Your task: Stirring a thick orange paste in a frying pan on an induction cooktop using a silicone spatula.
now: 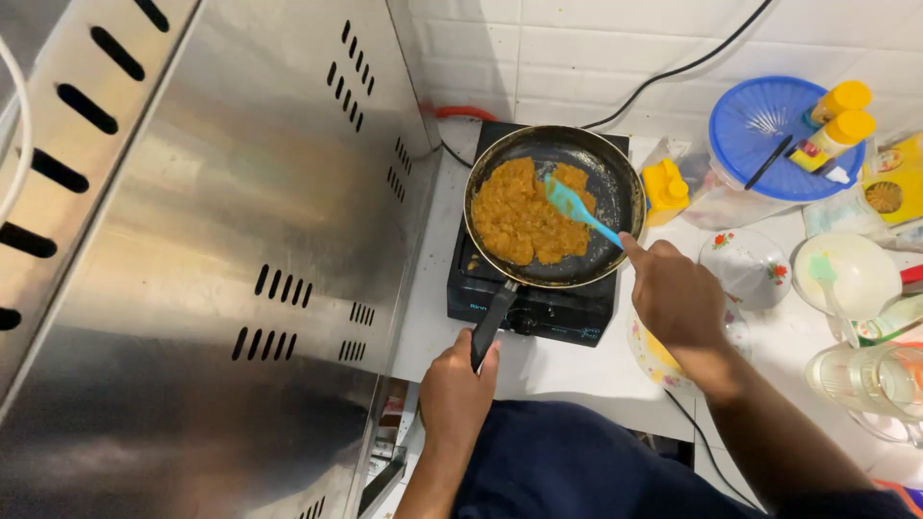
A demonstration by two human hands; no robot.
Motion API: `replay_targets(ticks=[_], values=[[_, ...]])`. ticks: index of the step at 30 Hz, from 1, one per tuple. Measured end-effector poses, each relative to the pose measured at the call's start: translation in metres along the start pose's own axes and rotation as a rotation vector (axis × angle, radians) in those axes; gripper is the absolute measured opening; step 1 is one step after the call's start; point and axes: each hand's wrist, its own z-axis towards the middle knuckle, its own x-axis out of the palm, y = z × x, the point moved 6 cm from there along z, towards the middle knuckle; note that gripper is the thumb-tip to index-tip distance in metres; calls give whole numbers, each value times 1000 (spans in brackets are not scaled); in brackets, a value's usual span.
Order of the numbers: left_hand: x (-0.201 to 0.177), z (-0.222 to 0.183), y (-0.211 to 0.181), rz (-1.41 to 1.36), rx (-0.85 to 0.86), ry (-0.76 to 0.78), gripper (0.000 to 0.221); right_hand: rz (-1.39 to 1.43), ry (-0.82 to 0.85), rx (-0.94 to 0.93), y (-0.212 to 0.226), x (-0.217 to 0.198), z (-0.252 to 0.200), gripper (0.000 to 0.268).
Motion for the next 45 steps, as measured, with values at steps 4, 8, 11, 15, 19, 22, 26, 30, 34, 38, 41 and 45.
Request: replay_targets(ticks=[4,8,11,15,19,22,26,30,34,38,41,45], values=[[0,-3,1,-22,10,-9,29,-87,118,-5,-26,34,8,64],[1,0,3,-20,32,-10,38,-260,-441,-145,-63,26,19,43],[3,3,4,-32,71,-27,36,-186,-231,31,-63,11,54,43],[-2,6,3,-125,87,-77,44,143,42,-13,-45,71,94,41],[-11,6,-4,-137,90,-77,41,-84,-205,-108,15,15,30,34],[-13,4,-4,-169,79,-67,39,-330,-564,-309,19,-1,-9,41],[-13,9,-5,-160,86,-68,40,-188,-137,-182,0,-9,-14,53],[-12,5,-6,-116,84,-69,43,-739,-541,-360,-37,11,-9,33],[-9,4,-4,-146,84,-58,46,-325,-328,-62,-77,4,16,33],[-6,8,-3,-109,97,-74,46,-32,133,145,-59,37,32,37],[1,6,0,-102,99,-66,46,187,237,-13,-14,50,39,36],[-9,5,-5,-120,97,-44,46,895,345,-7,8,74,66,38]])
